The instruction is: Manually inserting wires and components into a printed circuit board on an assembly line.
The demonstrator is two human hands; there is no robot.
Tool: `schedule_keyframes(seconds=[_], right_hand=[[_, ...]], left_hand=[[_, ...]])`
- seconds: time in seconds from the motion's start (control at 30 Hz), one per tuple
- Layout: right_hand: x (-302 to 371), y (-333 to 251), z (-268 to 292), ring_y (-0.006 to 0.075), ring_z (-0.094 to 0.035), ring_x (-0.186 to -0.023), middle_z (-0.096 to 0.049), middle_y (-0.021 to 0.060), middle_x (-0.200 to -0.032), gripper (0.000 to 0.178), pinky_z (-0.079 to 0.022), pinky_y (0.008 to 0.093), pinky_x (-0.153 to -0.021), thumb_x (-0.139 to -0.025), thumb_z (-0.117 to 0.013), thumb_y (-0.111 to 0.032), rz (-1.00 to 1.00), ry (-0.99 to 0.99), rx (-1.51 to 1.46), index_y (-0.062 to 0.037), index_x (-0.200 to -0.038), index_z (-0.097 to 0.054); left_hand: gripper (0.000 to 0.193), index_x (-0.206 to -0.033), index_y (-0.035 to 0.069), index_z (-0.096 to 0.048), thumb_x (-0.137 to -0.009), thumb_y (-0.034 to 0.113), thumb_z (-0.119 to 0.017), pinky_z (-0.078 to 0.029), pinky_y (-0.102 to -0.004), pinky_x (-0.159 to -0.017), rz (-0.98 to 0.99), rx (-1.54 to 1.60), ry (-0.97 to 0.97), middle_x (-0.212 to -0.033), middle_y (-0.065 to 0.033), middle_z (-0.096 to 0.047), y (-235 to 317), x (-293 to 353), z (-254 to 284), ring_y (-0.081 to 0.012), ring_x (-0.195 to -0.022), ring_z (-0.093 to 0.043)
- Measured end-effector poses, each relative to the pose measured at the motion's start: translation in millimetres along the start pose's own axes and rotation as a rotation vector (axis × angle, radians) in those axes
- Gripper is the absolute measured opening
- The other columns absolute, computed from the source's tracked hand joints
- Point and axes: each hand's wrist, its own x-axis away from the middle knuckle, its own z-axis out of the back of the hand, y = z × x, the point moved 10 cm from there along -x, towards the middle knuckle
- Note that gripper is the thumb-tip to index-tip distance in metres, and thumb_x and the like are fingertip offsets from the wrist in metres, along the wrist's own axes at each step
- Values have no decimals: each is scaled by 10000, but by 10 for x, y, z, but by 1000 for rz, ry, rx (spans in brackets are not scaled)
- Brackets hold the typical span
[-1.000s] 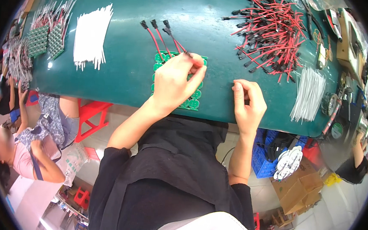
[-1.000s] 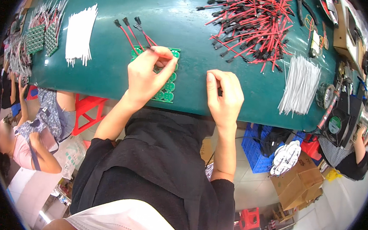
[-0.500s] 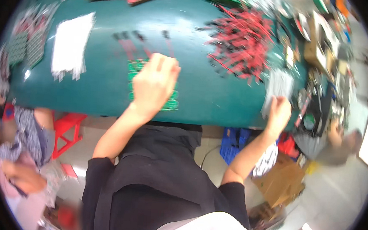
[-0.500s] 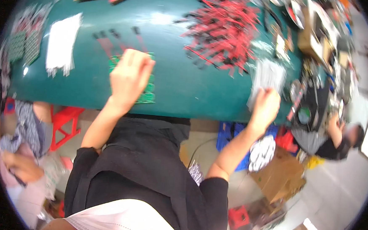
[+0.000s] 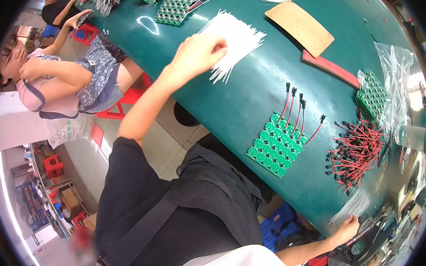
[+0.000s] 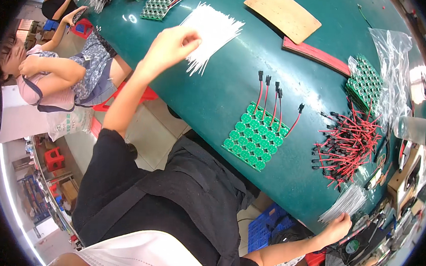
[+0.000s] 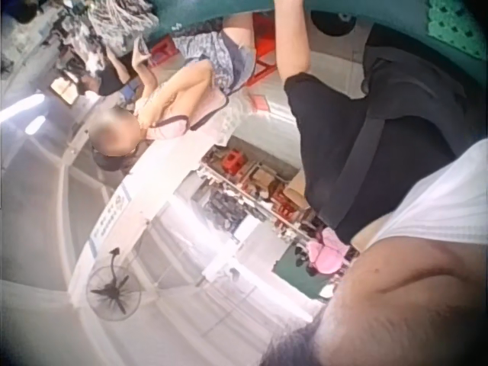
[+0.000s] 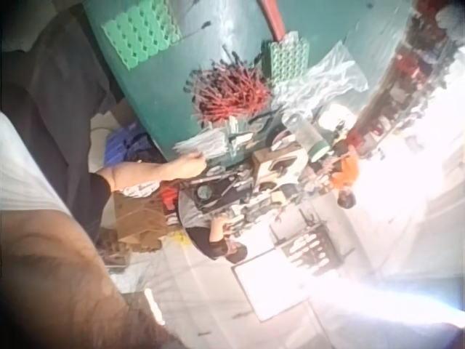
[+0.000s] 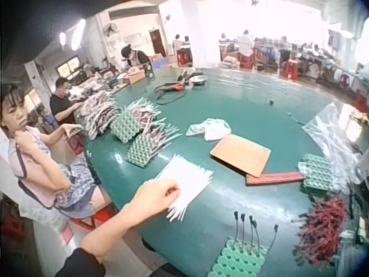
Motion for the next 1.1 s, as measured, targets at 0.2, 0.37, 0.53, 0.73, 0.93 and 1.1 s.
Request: schedule_keyframes(seconds=[0.2,0.37,0.53,0.73,0.93,1.1], right_hand=[[-82,163,-62,355,-639,-910,-664,185,-972,254,-496,438,-803,-940,-577,-194,48,15,-55,9,-1086,-623],[13,169,239,164,-591,-731,-620,76,-886,200,-480,292,-659,-962,-575,-137,-18,38,-528,-17,-1117,-615],[221,-202,469,56,-527,-688,-578,11,-854,254,-415,198,-590,-990,-571,-133,-107,-22,-1143,14,-1196,-587],[538,-962,656,114,-630,-760,-679,96,-969,215,-507,231,-687,-975,-598,-119,-56,-11,-1279,39,-1115,-636],[896,-1900,668,186,-660,-792,-693,130,-899,112,-552,307,-733,-912,-641,2,-49,270,-1355,47,-1011,-667],[910,-2399,564,229,-664,-831,-698,143,-912,69,-545,312,-752,-877,-664,40,147,313,-1054,58,-939,-690]], left_hand=[[225,-845,62,-686,-808,284,-692,-538,-375,-728,7,-237,-197,-795,-118,-693,-121,-393,-263,-272,-778,-691],[177,-802,75,-684,-755,245,-695,-542,-392,-725,-99,-339,-141,-800,-115,-703,-80,-451,-282,-295,-761,-696],[194,-834,35,-699,-766,217,-691,-553,-324,-675,-16,-12,-237,-783,-111,-708,-243,-461,-262,-202,-708,-705],[236,-931,-26,-685,-862,200,-678,-563,-230,-664,330,604,-416,-857,-93,-713,-695,-268,-365,-152,-738,-702],[257,-1040,-46,-656,-883,152,-695,-544,-267,-822,414,930,-308,-960,-126,-696,-518,56,-210,-173,-922,-687],[242,-1097,-65,-652,-898,68,-689,-544,-292,-800,159,903,39,-985,-126,-700,71,407,-183,-189,-897,-676]])
